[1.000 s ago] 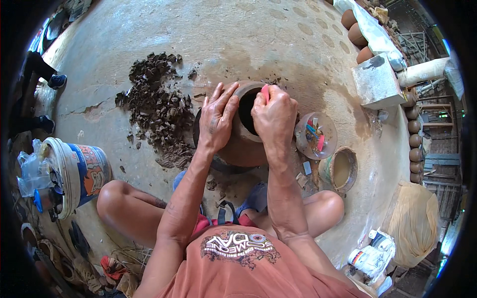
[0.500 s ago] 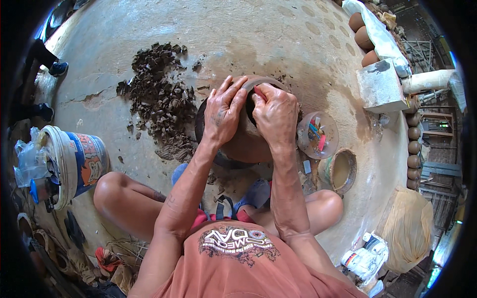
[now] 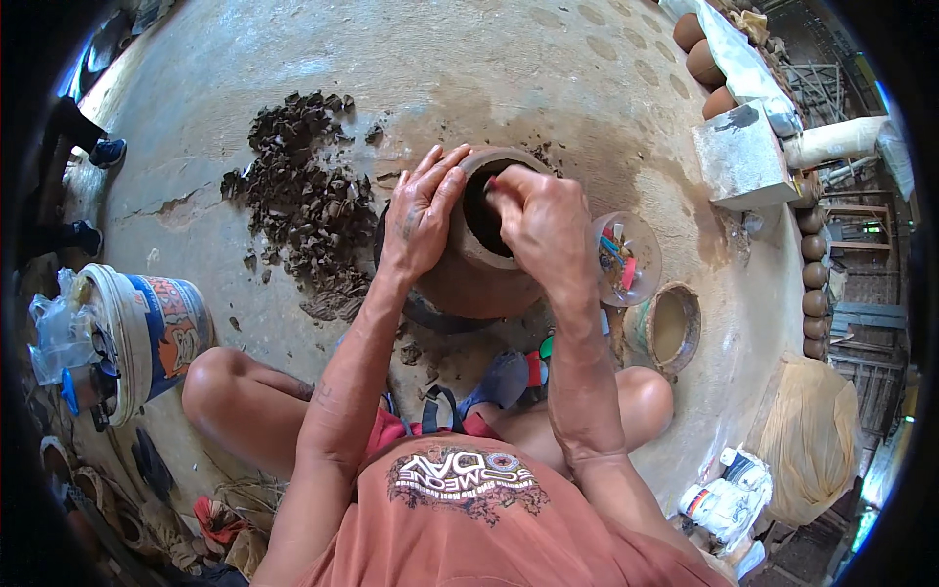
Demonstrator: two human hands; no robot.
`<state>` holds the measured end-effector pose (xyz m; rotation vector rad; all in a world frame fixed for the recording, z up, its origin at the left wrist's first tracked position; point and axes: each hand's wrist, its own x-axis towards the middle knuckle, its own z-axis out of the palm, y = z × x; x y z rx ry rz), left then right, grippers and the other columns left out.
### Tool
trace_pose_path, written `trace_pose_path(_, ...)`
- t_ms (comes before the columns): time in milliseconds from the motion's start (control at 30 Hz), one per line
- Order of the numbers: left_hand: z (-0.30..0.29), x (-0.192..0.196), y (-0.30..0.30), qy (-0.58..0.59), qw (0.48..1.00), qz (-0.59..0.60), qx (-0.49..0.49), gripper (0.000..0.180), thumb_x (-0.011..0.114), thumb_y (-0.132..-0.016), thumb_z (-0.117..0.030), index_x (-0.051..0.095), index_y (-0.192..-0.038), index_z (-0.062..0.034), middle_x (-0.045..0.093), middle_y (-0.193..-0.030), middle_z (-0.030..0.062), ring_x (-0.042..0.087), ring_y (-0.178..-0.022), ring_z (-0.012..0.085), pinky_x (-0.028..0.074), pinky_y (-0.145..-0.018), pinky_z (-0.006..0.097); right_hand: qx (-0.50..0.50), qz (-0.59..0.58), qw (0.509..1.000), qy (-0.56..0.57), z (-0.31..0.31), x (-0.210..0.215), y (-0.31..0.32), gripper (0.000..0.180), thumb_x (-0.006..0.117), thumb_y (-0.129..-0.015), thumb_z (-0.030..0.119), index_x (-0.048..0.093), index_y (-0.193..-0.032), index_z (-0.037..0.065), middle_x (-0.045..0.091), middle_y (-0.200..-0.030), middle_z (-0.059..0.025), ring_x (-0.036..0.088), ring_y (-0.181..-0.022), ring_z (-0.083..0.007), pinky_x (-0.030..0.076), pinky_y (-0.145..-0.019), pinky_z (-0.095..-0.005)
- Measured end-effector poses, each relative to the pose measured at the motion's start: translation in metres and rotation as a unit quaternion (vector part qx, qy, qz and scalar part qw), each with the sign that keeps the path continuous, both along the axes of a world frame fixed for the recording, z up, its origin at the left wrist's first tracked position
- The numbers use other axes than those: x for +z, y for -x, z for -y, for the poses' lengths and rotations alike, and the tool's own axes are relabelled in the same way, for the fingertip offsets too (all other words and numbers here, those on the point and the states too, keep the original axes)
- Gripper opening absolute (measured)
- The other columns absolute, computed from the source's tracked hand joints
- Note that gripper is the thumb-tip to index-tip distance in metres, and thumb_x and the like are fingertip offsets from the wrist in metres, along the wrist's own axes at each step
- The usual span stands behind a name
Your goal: The person smoothes the surface and shapes the neck of a clay pot using a scraper and a damp sponge while it rotates on a manual wheel.
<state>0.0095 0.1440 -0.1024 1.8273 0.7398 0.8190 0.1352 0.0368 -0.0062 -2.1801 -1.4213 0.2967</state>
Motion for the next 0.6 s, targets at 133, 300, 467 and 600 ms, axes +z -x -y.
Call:
trace_pose_path(133, -0.001, 0.0, -0.003, 0.008, 1.0, 0.013, -0.022, 0.047, 0.048, -0.113, -0.044, 0.068, -0.145, -0.0171, 0.066, -0.149, 0.0098, 0.047, -0.152, 0.0325, 0.025, -0.127, 0.059, -0.098, 0.027, 0.994, -0.049, -0.012, -0.008, 0.001, 0.016, 0.073, -0.093, 0.021, 0.08, -0.099, 0.008, 0.076, -0.091, -0.0213, 0.075, -0.088, -0.0422, 0.06, -0.08, -0.0517)
trace_pose_path(300, -0.007, -0.001, -0.004, 0.009, 1.0, 0.0, -0.027, 0.044, 0.048, -0.113, -0.041, 0.069, -0.144, -0.0166, 0.067, -0.148, 0.0094, 0.049, -0.15, 0.0329, 0.027, -0.127, 0.058, -0.036, 0.016, 0.998, -0.048, -0.016, -0.015, 0.011, 0.014, 0.07, -0.093, 0.018, 0.078, -0.094, 0.006, 0.074, -0.086, -0.0216, 0.074, -0.083, -0.0419, 0.059, -0.076, -0.0527)
trace_pose_path(467, -0.014, -0.003, -0.008, -0.004, 0.998, 0.03, -0.054, 0.043, 0.05, -0.113, -0.038, 0.071, -0.141, -0.0137, 0.069, -0.145, 0.0115, 0.053, -0.147, 0.0344, 0.035, -0.123, 0.051, 0.004, 0.03, 0.998, -0.062, -0.012, -0.016, 0.012, 0.012, 0.068, -0.092, 0.014, 0.077, -0.093, 0.007, 0.075, -0.086, -0.0203, 0.074, -0.082, -0.041, 0.059, -0.076, -0.0529)
trace_pose_path(600, -0.019, -0.004, -0.012, 0.003, 0.997, 0.046, -0.068, 0.042, 0.052, -0.112, -0.037, 0.072, -0.139, -0.0109, 0.07, -0.143, 0.0145, 0.054, -0.146, 0.0355, 0.04, -0.12, 0.047, 0.033, 0.041, 0.994, -0.093, -0.009, -0.02, 0.009, 0.01, 0.068, -0.091, 0.011, 0.072, -0.092, 0.003, 0.071, -0.084, -0.0223, 0.071, -0.079, -0.0428, 0.054, -0.07, -0.0512)
